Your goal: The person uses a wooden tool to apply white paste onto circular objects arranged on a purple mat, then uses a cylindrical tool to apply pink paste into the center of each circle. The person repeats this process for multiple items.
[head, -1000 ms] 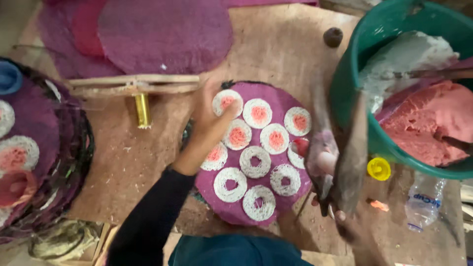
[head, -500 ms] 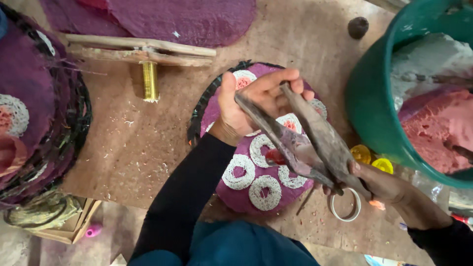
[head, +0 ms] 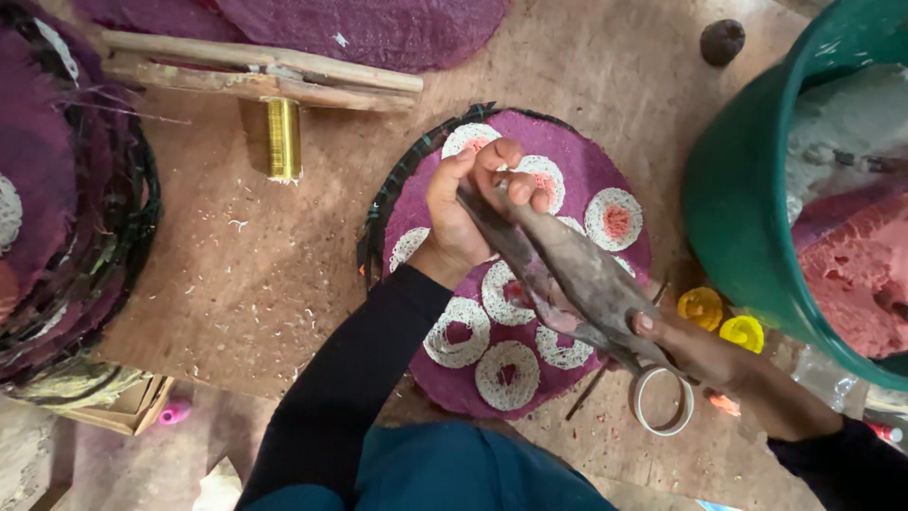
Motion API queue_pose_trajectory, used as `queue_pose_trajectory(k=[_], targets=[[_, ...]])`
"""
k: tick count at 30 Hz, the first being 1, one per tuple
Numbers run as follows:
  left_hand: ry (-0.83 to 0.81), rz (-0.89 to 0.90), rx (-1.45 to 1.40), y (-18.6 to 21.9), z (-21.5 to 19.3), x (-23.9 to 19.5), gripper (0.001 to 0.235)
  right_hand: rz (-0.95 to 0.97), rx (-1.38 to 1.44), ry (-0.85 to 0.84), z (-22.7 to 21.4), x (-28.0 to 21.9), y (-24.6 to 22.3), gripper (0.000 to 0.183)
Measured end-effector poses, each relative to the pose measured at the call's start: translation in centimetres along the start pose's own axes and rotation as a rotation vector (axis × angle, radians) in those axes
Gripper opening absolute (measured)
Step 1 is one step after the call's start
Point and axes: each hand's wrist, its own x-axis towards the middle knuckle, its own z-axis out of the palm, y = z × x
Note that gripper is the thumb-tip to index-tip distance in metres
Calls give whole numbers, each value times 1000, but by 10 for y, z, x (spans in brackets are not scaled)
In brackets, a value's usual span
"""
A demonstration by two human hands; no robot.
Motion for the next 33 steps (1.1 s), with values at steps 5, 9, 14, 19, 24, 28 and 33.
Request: queue_pose_trajectory(k=[5,9,14,19,24,28,33], targets=[[85,14,10,5,-4,1,35,-24,-160,123,4,13,2,77],[161,26,71,10,-4,-5,32,-112,-121,55,14,12,-4,76],[234,69,54,5,-5,-10,30,44,-166,104,13,7,-15,76],[118,116,104,12,7,1,33,15,-430,263,12,11,-19,85],[-109,106,182,43,57,-10,52,-261,-322,116,16,-7,-27,101],[-291,108,332,59,92,-47,72,-247,-175,-44,35,-19,-30,106],[7,154,122,52,71,-88,53,-100,-182,-141,61,6,-27,91]])
